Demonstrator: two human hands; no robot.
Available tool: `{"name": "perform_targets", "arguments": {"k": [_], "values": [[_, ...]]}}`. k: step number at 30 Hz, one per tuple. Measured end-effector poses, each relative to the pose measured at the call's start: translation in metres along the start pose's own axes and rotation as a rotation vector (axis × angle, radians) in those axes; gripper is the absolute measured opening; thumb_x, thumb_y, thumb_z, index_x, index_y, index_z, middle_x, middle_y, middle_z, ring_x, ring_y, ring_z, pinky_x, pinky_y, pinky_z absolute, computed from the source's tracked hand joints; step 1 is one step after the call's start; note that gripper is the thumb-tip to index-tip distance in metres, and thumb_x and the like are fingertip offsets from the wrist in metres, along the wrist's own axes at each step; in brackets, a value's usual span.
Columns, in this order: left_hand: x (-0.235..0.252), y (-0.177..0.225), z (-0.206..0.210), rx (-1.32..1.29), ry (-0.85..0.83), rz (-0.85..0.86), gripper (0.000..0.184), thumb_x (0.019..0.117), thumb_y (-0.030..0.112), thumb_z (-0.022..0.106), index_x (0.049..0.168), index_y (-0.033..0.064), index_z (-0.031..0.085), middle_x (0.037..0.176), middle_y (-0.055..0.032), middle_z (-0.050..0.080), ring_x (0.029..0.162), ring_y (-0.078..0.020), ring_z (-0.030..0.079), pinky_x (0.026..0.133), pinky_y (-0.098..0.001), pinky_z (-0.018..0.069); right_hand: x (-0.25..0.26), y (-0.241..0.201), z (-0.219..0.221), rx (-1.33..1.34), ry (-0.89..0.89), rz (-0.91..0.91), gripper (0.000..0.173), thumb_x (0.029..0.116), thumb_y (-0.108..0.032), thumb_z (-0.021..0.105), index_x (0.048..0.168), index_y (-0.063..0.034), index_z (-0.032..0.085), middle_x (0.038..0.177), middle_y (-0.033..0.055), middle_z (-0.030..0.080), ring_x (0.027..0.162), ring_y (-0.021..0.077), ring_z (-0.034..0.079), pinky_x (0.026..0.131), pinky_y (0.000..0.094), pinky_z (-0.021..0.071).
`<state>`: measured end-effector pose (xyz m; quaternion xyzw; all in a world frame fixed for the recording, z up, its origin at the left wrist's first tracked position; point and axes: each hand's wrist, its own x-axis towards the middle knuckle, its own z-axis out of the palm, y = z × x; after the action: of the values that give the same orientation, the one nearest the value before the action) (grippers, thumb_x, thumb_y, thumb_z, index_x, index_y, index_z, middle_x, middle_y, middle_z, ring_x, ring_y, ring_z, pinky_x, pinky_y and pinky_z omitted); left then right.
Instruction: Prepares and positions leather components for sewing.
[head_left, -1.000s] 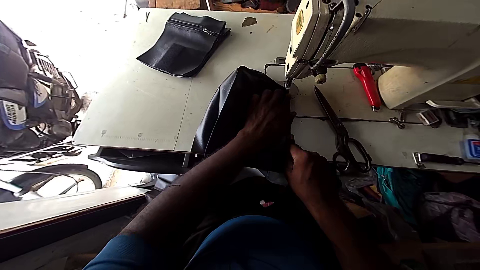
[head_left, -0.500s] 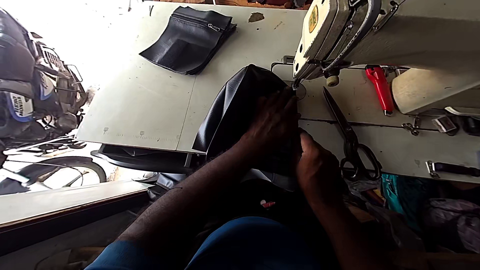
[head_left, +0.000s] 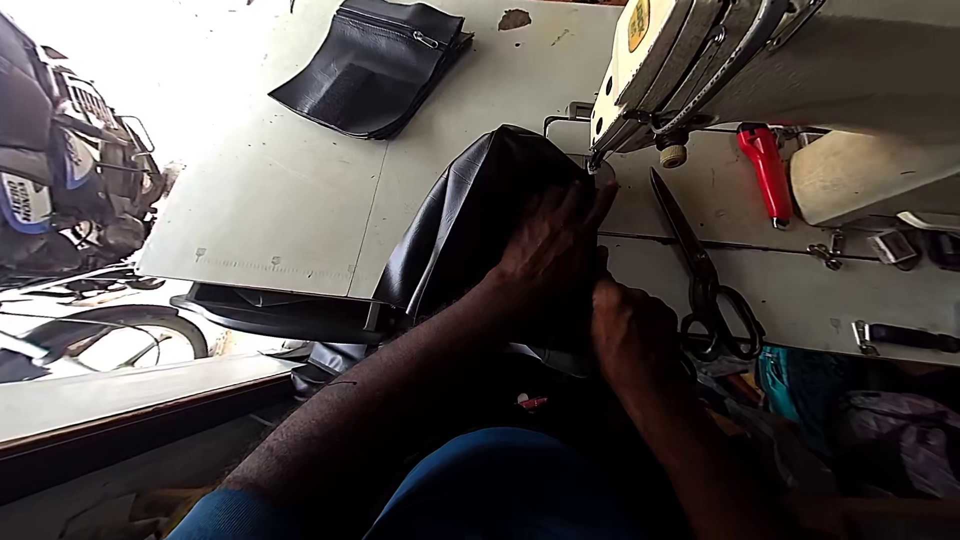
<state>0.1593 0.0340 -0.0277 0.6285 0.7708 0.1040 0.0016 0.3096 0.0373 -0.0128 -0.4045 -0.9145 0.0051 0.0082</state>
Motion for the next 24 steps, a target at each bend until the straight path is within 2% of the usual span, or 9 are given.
{"name": "perform_targets", "arguments": {"k": [3,7,8,10,12,13,17,20,24], "values": [[0.001,-0.003,0.005,0.017,-0.002,0.008,0.055,0.1020,0.037,0.043,0.154,0.0195,0.048,0.148,-0.0104,0.052,0.122,-0.0307,0.054,0.087,-0.0457,0.0463,-0.001,0.003,0.003,0.020,0.030,-0.014,0.047,0.1006,-0.017,0.053,0.147,-0.0078,0.055,0.060,0.0066,0.060,0.050,0.0271,0.062,0.043,0.0432,0.0464],[-0.002,-0.003,0.007,-0.015,0.000,0.011,0.051,0.1022,0.026,0.041,0.150,0.0138,0.051,0.160,-0.0043,0.043,0.133,-0.0291,0.050,0.091,-0.0458,0.0469,-0.005,0.012,0.007,0.143,0.138,-0.051,0.041,0.1032,-0.025,0.050,0.138,-0.0109,0.067,0.058,0.0051,0.059,0.048,0.0253,0.060,0.041,0.0425,0.0436],[-0.002,-0.003,0.006,-0.024,-0.001,0.015,0.049,0.1025,0.022,0.039,0.149,0.0120,0.052,0.162,-0.0034,0.041,0.134,-0.0290,0.049,0.092,-0.0458,0.0466,-0.005,0.014,0.008,0.171,0.168,-0.057,0.039,0.1045,-0.028,0.049,0.132,-0.0108,0.071,0.057,0.0049,0.059,0.048,0.0249,0.059,0.040,0.0421,0.0430],[-0.001,-0.002,0.004,-0.028,-0.008,0.017,0.048,0.1033,0.019,0.038,0.148,0.0104,0.053,0.163,-0.0031,0.041,0.136,-0.0290,0.049,0.094,-0.0457,0.0470,-0.004,0.015,0.011,0.214,0.219,-0.066,0.037,0.1054,-0.031,0.048,0.113,-0.0099,0.076,0.057,0.0042,0.057,0.047,0.0241,0.059,0.040,0.0416,0.0416],[0.000,-0.001,0.001,-0.026,-0.023,0.009,0.048,0.1039,0.019,0.038,0.148,0.0105,0.053,0.162,-0.0029,0.042,0.137,-0.0289,0.049,0.095,-0.0460,0.0471,-0.002,0.015,0.012,0.228,0.234,-0.064,0.037,0.1052,-0.033,0.047,0.097,-0.0096,0.075,0.056,0.0035,0.056,0.048,0.0234,0.058,0.040,0.0412,0.0410],[0.000,-0.002,0.001,-0.027,-0.025,0.005,0.047,0.1040,0.020,0.038,0.148,0.0108,0.053,0.162,-0.0028,0.042,0.137,-0.0287,0.049,0.096,-0.0460,0.0471,-0.002,0.014,0.012,0.227,0.238,-0.063,0.036,0.1052,-0.032,0.047,0.097,-0.0094,0.075,0.056,0.0036,0.056,0.048,0.0233,0.058,0.040,0.0411,0.0411],[0.002,-0.003,0.000,-0.031,-0.039,0.009,0.047,0.1029,0.020,0.042,0.148,0.0114,0.054,0.162,-0.0032,0.043,0.136,-0.0282,0.050,0.097,-0.0461,0.0462,-0.001,0.012,0.014,0.189,0.250,-0.063,0.038,0.1044,-0.030,0.048,0.119,-0.0091,0.075,0.060,0.0047,0.061,0.048,0.0240,0.059,0.040,0.0416,0.0422],[0.003,-0.002,-0.002,-0.016,-0.054,0.015,0.047,0.1034,0.020,0.041,0.147,0.0108,0.054,0.162,-0.0039,0.043,0.137,-0.0288,0.050,0.098,-0.0462,0.0463,-0.001,0.012,0.014,0.185,0.246,-0.060,0.037,0.1036,-0.029,0.048,0.120,-0.0088,0.074,0.060,0.0049,0.061,0.048,0.0242,0.059,0.040,0.0421,0.0416],[0.004,-0.003,0.001,-0.023,0.015,0.016,0.044,0.1022,0.020,0.044,0.143,0.0123,0.058,0.155,-0.0053,0.049,0.131,-0.0282,0.053,0.093,-0.0445,0.0485,-0.001,0.012,0.015,0.194,0.245,-0.057,0.036,0.1038,-0.029,0.048,0.119,-0.0109,0.075,0.059,0.0033,0.059,0.047,0.0229,0.058,0.039,0.0404,0.0407]]}}
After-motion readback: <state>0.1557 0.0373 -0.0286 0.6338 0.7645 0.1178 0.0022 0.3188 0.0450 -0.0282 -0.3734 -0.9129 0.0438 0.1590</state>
